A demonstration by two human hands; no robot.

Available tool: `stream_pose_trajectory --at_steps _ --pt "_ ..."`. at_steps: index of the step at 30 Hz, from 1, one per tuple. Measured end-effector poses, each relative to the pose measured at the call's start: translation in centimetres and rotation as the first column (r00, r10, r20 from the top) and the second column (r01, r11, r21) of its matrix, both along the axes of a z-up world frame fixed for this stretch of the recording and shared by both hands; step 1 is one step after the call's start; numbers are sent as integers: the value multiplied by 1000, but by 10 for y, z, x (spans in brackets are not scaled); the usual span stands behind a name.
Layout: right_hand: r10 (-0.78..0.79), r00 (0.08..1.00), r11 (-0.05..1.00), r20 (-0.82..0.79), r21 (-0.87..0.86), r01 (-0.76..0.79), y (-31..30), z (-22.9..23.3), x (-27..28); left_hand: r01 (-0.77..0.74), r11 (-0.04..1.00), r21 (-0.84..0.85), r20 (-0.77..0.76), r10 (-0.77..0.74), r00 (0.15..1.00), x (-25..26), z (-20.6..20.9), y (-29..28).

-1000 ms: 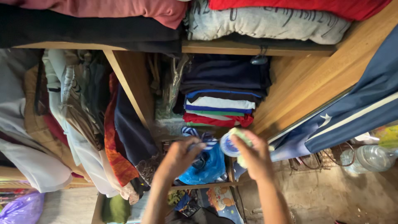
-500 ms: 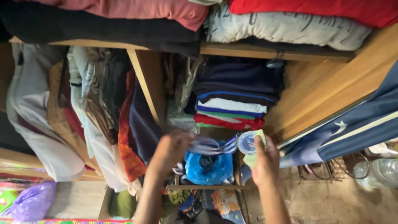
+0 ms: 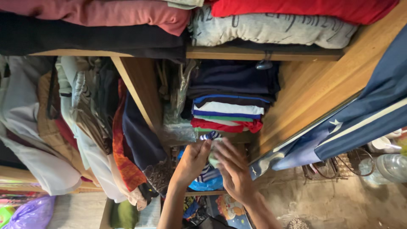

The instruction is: The person organizes items inside a wooden wardrobe. They handle a blue plastic bag, a small white container, a black strap, a packaged item, and a white paper, placing them into a lower shelf or drawer.

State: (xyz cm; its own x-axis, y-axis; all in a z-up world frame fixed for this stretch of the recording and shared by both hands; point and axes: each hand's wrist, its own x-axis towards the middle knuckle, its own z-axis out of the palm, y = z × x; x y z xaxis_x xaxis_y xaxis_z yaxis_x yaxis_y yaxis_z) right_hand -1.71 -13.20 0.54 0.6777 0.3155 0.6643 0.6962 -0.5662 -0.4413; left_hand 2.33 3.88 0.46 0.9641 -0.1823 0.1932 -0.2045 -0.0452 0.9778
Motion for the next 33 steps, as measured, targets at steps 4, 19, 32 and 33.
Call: stream_pose_trajectory --at_steps 4,19,32,33 --pt "-225 953 922 -205 271 276 -12 -5 18 -21 1000 8 -122 21 992 -5 2 2" --pt "138 551 961 -823 246 126 -46 16 30 -139 987 87 167 123 978 1 9 -14" --pt "391 571 790 -722 582 195 -31 -65 34 58 693 718 -52 -30 998 3 -138 16" --pt "348 594 894 -725 448 24 -30 -71 36 70 650 757 -86 -8 996 5 -150 15"
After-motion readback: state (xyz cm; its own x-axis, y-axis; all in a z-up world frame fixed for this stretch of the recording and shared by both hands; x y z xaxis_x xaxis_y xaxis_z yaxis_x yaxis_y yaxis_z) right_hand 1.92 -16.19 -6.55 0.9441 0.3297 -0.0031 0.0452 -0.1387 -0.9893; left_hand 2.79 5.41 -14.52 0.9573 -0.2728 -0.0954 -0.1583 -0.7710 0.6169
